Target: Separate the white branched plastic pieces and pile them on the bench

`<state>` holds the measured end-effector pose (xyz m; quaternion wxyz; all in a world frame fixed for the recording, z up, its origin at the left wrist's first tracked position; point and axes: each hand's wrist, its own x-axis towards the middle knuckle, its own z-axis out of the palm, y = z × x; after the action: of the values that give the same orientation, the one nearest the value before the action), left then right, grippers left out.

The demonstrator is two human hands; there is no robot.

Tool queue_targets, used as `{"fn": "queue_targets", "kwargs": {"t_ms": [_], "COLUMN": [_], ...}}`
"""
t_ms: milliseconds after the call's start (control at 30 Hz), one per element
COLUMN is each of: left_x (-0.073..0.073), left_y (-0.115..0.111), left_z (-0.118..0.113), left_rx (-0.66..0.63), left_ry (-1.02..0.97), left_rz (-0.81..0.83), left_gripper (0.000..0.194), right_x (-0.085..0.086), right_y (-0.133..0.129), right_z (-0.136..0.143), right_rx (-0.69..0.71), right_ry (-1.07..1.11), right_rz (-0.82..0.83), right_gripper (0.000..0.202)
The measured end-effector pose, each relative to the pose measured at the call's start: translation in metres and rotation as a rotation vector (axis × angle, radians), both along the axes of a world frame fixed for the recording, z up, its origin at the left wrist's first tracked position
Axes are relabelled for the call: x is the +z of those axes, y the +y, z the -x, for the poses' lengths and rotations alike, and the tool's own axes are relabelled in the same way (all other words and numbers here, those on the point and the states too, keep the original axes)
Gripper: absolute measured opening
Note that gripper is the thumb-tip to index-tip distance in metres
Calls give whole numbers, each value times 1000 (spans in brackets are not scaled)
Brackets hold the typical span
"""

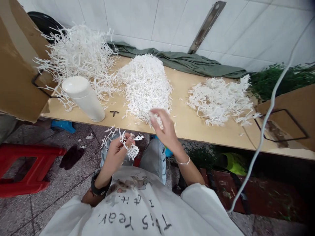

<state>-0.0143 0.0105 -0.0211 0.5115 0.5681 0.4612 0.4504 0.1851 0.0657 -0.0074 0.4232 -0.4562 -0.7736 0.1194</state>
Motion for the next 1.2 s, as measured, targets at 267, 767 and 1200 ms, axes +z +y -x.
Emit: {"fn": "queue_targets", "kwargs": {"t_ms": [267,767,1200], "left_x": [6,10,2], "left_y": [-3,-17,-3], "left_z": [-9,-8,-17], "left_rx": [-239,-82,59], "left_ry": [-47,-148,-343], "left_rz": [40,-52,34], "left_gripper": [38,33,19], "right_x": [9,60,17], "right_y": [-34,36,11], "right_z": [8,-68,-23], "right_rx": [413,-312,24], "right_ry": [144,821,-38], "right_rz": [42,-640,5], "right_gripper": [34,38,30]}}
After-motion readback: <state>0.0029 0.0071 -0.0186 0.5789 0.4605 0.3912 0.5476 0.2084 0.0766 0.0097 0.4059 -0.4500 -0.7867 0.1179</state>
